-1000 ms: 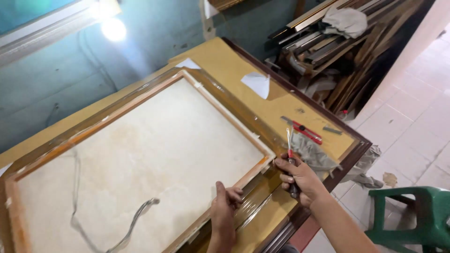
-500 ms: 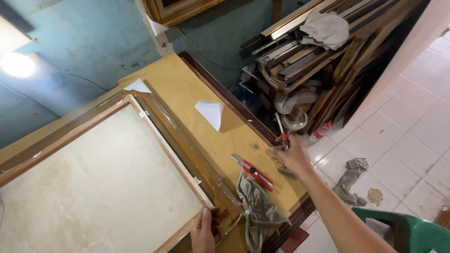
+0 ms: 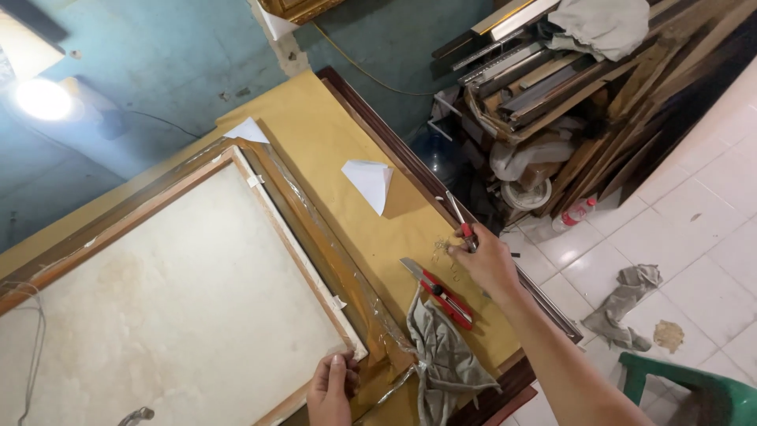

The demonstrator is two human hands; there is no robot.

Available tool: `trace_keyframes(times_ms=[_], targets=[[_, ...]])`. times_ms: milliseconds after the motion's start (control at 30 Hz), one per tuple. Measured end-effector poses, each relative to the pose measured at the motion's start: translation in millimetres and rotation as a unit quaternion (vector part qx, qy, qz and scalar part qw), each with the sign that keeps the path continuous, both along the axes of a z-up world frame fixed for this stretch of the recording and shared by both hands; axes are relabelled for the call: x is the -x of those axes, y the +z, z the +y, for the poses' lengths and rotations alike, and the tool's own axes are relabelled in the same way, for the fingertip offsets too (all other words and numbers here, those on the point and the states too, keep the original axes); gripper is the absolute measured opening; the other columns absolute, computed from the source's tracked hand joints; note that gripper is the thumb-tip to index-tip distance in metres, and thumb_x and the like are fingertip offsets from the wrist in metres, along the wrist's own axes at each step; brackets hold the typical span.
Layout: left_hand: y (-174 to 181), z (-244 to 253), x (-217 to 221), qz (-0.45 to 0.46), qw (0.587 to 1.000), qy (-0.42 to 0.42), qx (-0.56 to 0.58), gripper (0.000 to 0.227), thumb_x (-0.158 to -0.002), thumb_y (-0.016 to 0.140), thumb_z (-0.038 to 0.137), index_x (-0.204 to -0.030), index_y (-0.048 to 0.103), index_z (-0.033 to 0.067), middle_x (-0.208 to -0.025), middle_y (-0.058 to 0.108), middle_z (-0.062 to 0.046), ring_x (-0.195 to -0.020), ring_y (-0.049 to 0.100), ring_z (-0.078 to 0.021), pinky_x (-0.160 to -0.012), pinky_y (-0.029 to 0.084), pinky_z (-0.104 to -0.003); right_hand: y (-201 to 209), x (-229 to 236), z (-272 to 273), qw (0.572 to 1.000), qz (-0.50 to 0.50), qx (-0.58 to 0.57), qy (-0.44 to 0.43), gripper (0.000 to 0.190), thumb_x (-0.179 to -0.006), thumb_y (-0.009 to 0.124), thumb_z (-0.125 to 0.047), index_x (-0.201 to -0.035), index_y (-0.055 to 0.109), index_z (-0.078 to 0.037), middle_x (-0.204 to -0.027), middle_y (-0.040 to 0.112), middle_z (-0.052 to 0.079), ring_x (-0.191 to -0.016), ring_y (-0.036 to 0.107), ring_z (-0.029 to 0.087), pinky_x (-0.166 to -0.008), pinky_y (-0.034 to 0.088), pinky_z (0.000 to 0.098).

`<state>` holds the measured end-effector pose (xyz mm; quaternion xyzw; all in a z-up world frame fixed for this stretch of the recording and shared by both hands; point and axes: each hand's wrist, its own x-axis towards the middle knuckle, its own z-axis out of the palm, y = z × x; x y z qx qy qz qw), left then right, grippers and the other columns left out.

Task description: Trimming and tucking the excess plastic protective film around the edges of a large framed picture using a small tool and a cloth.

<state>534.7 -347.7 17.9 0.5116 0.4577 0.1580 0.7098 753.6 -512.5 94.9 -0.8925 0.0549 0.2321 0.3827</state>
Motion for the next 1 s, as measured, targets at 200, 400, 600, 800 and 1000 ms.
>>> trace_keyframes(times_ms=[200,400,600,800,1000], targets=[[14,2,24,0.028,0.999,0.021,-0.025,0.029,-0.085,0.053,0.023,-0.075,0.068,0.0012,-0.062,0.056,-0.006,-0.055,0.045,-0.0146,-0.05,0.034,-0.026,-13,2,12,0.997,-0.072,-0.004,0.032,0.025,-0.073,0.06,-0.036,-0.092,0.058,-0.019,-0.096,0.064,0.003,-0.09,0.058,0.023,-0.073,0.04,0.0341],[43,21,70,0.0,0.991,0.086,-0.1,0.06,-0.09,0.034,0.038,-0.041,0.04,0.004,-0.063,0.063,-0.013,-0.072,0.059,-0.0213,-0.079,0.037,-0.031,12,48,68,0.991,-0.092,-0.028,0.096,0.021,-0.076,0.055,-0.034,-0.089,0.06,-0.018,-0.084,0.064,-0.002,-0.075,0.057,0.015,-0.068,0.041,0.0302],[52,70,142,0.134,0.902,-0.076,-0.404,0.026,-0.082,0.051,0.036,-0.085,0.066,0.015,-0.089,0.059,-0.002,-0.094,0.048,-0.0206,-0.076,0.044,-0.033,33,148,132,0.974,-0.066,-0.042,0.215,0.025,-0.077,0.053,-0.035,-0.093,0.061,-0.018,-0.083,0.063,0.002,-0.078,0.056,0.015,-0.072,0.04,0.0277],[41,136,247,0.136,0.785,-0.021,-0.603,0.032,-0.073,0.067,0.026,-0.101,0.06,0.0137,-0.106,0.052,-0.008,-0.104,0.045,-0.0276,-0.091,0.037,-0.041,24,268,191,0.952,0.013,-0.003,0.307,0.025,-0.075,0.053,-0.036,-0.093,0.061,-0.02,-0.075,0.059,-0.002,-0.067,0.05,0.012,-0.064,0.037,0.0244],[19,190,366,0.257,0.736,0.052,-0.624,0.033,-0.075,0.065,0.027,-0.105,0.058,0.0148,-0.114,0.05,-0.011,-0.111,0.043,-0.0323,-0.093,0.038,-0.046,42,376,249,0.915,0.108,0.027,0.389,0.034,-0.082,0.053,-0.027,-0.115,0.052,-0.021,-0.097,0.061,0.006,-0.071,0.057,0.019,-0.057,0.049,0.0297]])
